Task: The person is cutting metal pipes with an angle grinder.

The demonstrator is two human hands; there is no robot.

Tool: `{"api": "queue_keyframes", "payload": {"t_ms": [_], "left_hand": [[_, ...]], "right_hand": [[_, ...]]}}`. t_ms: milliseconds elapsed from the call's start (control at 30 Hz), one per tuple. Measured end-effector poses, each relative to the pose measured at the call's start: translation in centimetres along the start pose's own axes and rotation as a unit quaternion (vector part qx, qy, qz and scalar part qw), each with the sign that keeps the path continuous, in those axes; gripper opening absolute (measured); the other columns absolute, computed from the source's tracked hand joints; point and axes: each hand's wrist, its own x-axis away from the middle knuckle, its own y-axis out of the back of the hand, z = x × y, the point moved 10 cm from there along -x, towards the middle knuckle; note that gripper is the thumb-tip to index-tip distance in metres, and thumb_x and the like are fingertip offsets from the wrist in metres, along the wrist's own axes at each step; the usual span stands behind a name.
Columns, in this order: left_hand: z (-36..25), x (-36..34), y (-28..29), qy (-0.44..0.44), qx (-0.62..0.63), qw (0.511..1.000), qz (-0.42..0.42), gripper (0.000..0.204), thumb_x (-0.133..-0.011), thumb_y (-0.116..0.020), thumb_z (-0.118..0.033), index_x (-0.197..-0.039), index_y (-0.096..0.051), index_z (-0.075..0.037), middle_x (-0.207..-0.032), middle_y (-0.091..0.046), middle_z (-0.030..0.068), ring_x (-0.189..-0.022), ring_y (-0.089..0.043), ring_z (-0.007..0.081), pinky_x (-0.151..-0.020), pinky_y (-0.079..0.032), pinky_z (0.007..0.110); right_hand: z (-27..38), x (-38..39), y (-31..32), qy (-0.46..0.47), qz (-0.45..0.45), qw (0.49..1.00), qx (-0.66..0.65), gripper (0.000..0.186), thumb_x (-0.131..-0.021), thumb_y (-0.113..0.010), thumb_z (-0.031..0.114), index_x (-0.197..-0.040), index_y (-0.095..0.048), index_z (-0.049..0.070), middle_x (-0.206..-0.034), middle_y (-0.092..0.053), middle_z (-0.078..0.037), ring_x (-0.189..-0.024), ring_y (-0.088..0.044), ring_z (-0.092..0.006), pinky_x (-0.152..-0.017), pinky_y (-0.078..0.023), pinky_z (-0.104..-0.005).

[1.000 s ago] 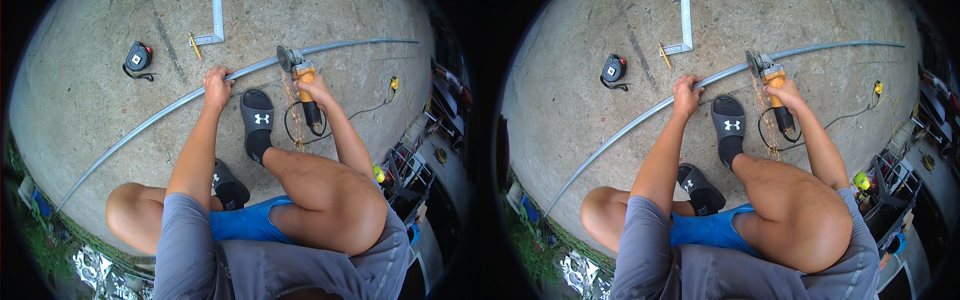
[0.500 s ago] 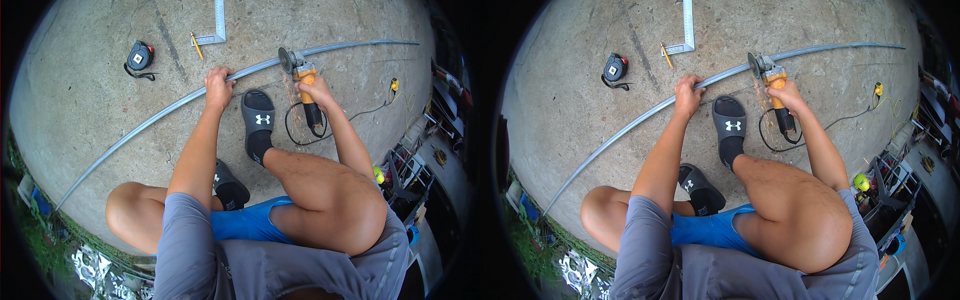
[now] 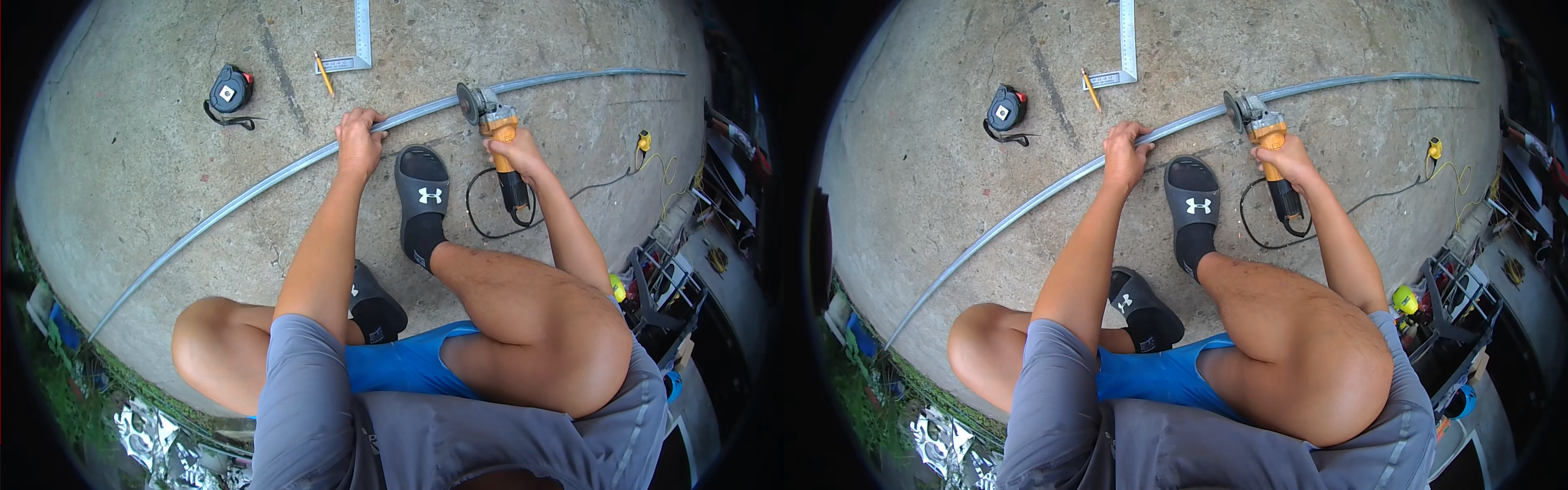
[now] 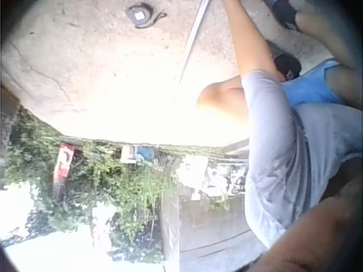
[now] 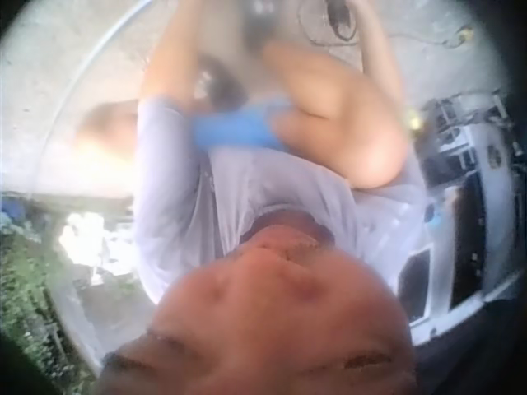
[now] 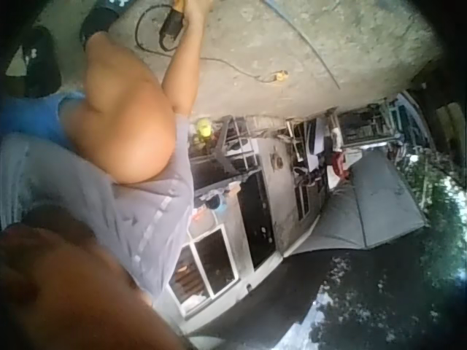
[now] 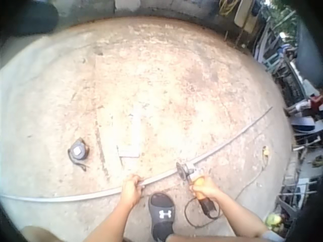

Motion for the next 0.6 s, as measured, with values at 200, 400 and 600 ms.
{"api": "queue_keyframes", "payload": {"t_ms": [200, 400, 600], "left_hand": [[-1.7, -0.8, -1.2, -0.012, 0.02, 1.0, 0.007, 0.024, -0.072, -0.076, -0.002, -0.094, -0.071, -0.01, -0.097, -0.063, 0.0072, -0.105, -0.056, 0.0274, -0.094, -0.038, 0.04], [-0.1, 0.0, 0.0, -0.003, -0.014, 1.0, 0.015, 0.024, -0.073, -0.076, -0.002, -0.095, -0.07, -0.01, -0.099, -0.063, 0.0074, -0.105, -0.055, 0.0278, -0.094, -0.037, 0.04], [-2.6, -0.6, -0.8, -0.046, -0.035, 0.998, 0.016, 0.026, -0.076, -0.074, -0.004, -0.1, -0.067, -0.008, -0.101, -0.062, 0.0096, -0.106, -0.056, 0.0304, -0.095, -0.039, 0.041]], "right_hand": [[-1.4, 1.9, 3.1, -0.003, -0.011, 0.999, -0.039, 0.028, -0.08, -0.076, 0.013, -0.1, -0.065, -0.003, -0.083, -0.067, -0.007, -0.068, -0.066, -0.0152, -0.061, -0.054, -0.0292], [-1.1, 2.5, 1.6, 0.018, 0.008, 0.994, -0.108, 0.028, -0.083, -0.072, 0.011, -0.105, -0.06, -0.002, -0.081, -0.064, -0.006, -0.067, -0.065, -0.0159, -0.061, -0.054, -0.0287], [-0.8, 3.1, 5.0, 0.025, -0.033, 0.991, -0.125, 0.029, -0.08, -0.077, 0.014, -0.1, -0.063, -0.002, -0.083, -0.066, -0.006, -0.068, -0.066, -0.0155, -0.063, -0.055, -0.0288]]}}
